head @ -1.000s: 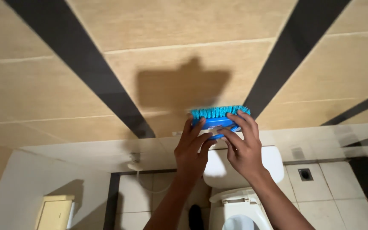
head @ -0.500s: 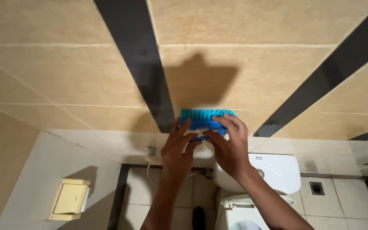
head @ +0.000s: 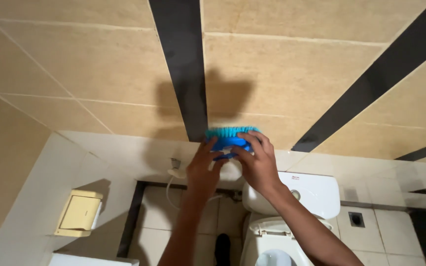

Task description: The person uses a blue scrub brush to clean the tiled walls of a bathroom. They scrub the wall above the toilet, the wall near the door hinge, and the wall above the sink.

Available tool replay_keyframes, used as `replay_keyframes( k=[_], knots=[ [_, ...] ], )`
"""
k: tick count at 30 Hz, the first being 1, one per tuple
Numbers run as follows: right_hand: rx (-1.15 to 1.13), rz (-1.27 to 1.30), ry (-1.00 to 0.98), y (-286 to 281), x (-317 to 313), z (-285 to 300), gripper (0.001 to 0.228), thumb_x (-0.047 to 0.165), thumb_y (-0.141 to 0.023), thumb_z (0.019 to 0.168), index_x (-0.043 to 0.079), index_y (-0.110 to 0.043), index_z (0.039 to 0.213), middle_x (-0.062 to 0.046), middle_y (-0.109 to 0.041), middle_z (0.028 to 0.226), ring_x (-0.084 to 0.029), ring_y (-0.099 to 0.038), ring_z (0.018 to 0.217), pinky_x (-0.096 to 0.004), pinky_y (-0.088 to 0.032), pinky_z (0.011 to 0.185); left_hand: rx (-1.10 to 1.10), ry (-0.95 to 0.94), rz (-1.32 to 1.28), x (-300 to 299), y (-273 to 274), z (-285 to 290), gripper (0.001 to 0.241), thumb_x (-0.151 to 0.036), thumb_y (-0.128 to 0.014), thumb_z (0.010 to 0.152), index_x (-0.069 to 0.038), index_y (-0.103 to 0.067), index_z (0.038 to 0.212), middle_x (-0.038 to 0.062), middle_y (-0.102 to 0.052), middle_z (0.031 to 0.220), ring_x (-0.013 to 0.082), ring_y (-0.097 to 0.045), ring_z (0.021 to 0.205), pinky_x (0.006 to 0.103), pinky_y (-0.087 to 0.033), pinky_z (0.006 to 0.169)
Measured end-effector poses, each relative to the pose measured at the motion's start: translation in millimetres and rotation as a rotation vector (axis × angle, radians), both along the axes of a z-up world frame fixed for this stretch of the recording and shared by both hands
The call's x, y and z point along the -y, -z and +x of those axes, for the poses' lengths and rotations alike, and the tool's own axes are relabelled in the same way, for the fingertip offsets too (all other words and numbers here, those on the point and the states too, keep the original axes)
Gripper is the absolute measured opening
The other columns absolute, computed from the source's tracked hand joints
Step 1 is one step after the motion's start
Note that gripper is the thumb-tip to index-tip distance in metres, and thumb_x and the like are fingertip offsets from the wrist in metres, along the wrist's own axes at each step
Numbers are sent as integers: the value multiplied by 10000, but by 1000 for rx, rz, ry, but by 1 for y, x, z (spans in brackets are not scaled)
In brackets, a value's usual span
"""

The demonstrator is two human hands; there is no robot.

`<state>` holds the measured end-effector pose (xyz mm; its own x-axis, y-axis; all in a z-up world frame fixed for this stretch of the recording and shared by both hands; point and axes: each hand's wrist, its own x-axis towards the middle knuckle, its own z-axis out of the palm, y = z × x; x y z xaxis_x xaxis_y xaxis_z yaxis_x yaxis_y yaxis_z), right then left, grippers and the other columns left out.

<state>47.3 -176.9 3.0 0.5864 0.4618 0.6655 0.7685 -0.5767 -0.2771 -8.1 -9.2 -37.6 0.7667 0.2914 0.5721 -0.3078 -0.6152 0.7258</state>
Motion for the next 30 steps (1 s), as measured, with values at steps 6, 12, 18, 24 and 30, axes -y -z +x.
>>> replay_keyframes(
  k=[6, 12, 18, 24, 30],
  knots=[
    [-80, 10, 21, -5, 21, -38, 357, -14, -797, 735, 103, -772, 1072, -104, -629, 1355, -400, -531, 1307, -485, -489, 1036, 19, 6, 113, 30, -2, -35, 269, -39, -791, 849, -78, -727, 1108, 127, -589, 1483, 421, -529, 1390, 472, -511, 1078],
    [-124, -8, 23, 11, 57, -89, 384, -25, -796, 689, 116, -780, 1046, -114, -637, 1319, -412, -540, 1272, -497, -499, 1005, -98, 40, 107, 66, 17, -89, 316, -19, -781, 785, -93, -752, 1092, 163, -521, 1527, 451, -512, 1374, 472, -535, 1015],
    [-170, 4, 24, 25, 104, -148, 346, -26, -797, 710, 130, -779, 1018, -133, -610, 1372, -411, -538, 1298, -503, -485, 1049, -173, 95, -77, 109, 39, -140, 249, -12, -797, 778, -38, -720, 1013, 238, -483, 1534, 373, -657, 1212, 415, -602, 867],
    [-203, 64, 208, 0, 144, -213, 364, 62, -830, 667, 127, -759, 1018, -247, -381, 1515, -532, -368, 1389, -585, -372, 1112, -84, 141, -72, 156, 14, -188, 238, 32, -768, 775, -32, -713, 998, 223, -504, 1528, 386, -666, 1216, 392, -630, 839],
    [-620, 189, 266, 11, 190, -261, 467, 123, -776, 816, 150, -614, 1254, -161, -279, 1648, -431, -488, 1373, -472, -530, 1018, -159, 195, -56, 184, 22, -229, 213, -5, -796, 819, -38, -698, 1005, 191, -525, 1533, 332, -706, 1162, 395, -630, 850]
  ],
)
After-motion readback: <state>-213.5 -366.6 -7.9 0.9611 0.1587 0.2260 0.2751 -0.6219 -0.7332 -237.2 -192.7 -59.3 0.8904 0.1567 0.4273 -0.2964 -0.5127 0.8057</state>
